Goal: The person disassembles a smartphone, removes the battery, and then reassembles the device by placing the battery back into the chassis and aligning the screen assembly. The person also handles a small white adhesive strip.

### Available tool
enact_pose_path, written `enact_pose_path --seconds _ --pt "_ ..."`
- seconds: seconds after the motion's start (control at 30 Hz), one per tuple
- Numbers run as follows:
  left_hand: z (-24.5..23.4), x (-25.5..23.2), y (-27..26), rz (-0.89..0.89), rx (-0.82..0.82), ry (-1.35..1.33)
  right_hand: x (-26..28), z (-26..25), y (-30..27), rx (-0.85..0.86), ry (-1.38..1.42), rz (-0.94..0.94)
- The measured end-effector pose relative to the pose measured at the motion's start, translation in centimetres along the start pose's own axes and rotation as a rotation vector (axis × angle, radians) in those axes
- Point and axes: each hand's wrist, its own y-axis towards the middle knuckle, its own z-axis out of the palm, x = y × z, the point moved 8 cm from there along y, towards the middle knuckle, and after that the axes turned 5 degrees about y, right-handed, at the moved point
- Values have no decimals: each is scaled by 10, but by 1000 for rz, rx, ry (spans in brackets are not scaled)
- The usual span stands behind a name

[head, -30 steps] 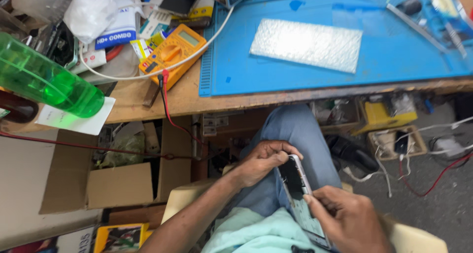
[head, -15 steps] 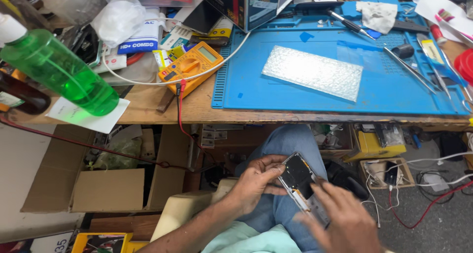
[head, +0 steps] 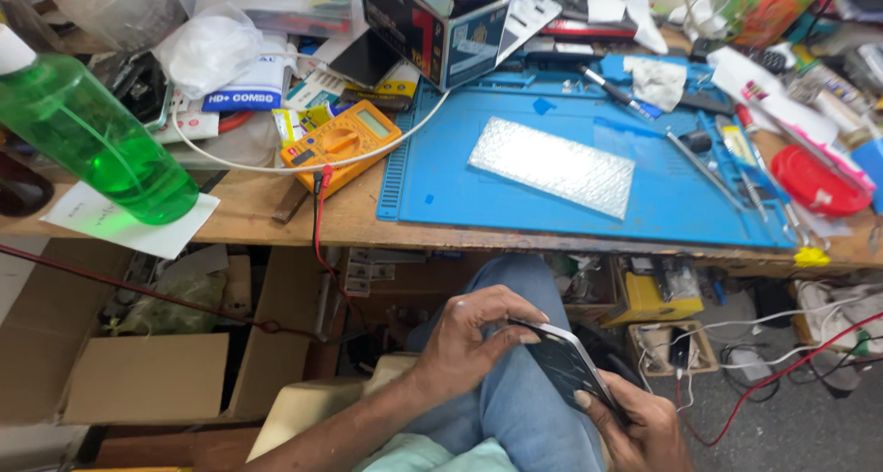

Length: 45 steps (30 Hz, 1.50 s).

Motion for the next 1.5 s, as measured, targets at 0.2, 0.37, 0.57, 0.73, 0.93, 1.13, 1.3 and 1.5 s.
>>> enact_pose_path --seconds 0.2,0.37,0.57,0.73,0.93,1.13,1.3,1.5 --pt "8 -75 2 255 3 442 84 -30 2 -249 188 -280" --pt "17 -87 7 249 14 481 127 -41 8 -314 -99 -332" --pt "25 -72 9 233 -5 498 122 -43 13 -311 -69 -360" --pt "15 -47 11 127 -89 262 114 -48 19 -311 -68 -277" --pt "12 -21 1 -22 -161 187 109 -47 22 -294 -93 -239" --pt "16 -20 0 8 -167 157 100 -50 23 -301 -35 -177" --pt "15 5 -8 -96 -181 156 91 -50 24 -298 39 -154" --pt "18 18 -7 -60 -216 176 61 -36 23 -348 -1 9"
